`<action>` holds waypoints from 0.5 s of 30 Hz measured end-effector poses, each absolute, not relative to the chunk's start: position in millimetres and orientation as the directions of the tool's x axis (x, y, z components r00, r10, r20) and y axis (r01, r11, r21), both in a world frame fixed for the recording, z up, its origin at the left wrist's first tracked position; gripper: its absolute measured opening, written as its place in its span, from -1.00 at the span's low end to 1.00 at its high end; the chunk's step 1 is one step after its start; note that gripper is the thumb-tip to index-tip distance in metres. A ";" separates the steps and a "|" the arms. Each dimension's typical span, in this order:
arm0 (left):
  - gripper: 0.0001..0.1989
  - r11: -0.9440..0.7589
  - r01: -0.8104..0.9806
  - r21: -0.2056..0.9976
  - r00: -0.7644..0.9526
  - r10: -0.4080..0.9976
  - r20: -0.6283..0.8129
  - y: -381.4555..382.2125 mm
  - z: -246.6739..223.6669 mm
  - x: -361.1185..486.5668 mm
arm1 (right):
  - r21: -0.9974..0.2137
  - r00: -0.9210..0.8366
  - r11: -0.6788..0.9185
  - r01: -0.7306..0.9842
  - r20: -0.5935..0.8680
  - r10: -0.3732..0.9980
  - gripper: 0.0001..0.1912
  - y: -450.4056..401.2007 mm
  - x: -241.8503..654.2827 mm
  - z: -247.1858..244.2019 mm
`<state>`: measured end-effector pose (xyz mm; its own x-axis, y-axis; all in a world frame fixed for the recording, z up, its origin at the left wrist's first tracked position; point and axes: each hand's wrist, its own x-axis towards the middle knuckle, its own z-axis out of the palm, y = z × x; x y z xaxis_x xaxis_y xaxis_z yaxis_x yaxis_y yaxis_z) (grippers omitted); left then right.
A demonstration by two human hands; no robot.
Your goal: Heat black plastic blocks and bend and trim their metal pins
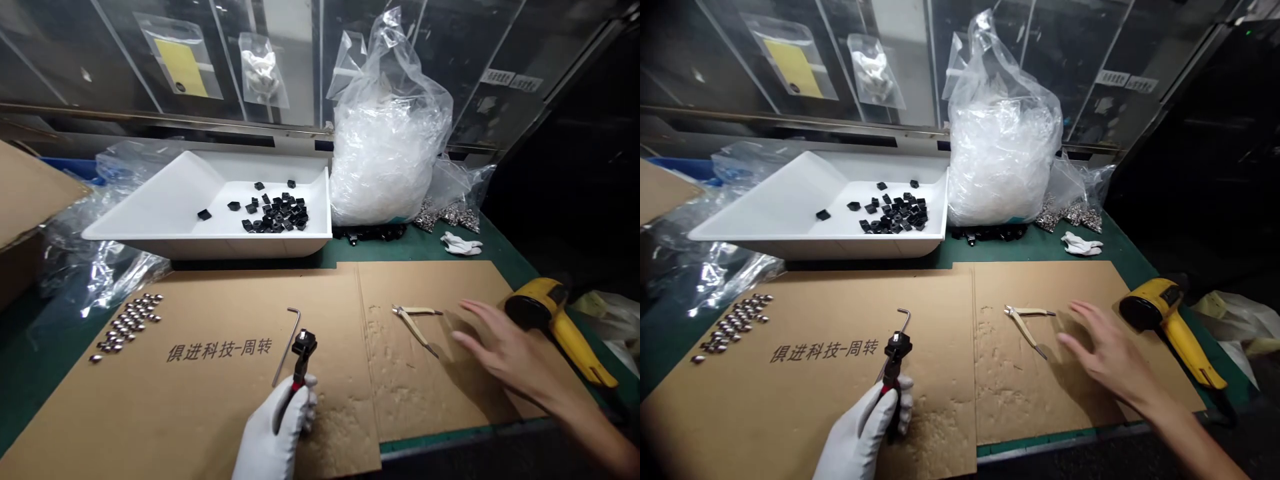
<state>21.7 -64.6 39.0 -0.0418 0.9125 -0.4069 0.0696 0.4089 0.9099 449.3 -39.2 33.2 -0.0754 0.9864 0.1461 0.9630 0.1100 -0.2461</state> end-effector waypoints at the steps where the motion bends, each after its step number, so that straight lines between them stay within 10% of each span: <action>1: -0.50 0.398 0.098 0.912 -0.040 0.917 -0.396 -65.6 39.0 23.2 | -0.213 -0.168 0.185 0.959 0.093 0.981 -0.30 -29.9 426.5 29.2; 15: -0.60 0.277 0.257 0.926 0.024 0.956 -0.293 -83.2 42.4 31.6 | -0.153 -0.222 0.253 0.955 0.195 0.955 -0.39 -11.7 376.8 5.4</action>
<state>31.6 -83.2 42.4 0.0242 0.9558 -0.2929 0.2568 0.2772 0.9258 376.8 -11.7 5.4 -0.2221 0.9553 0.1952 0.9552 0.2534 -0.1531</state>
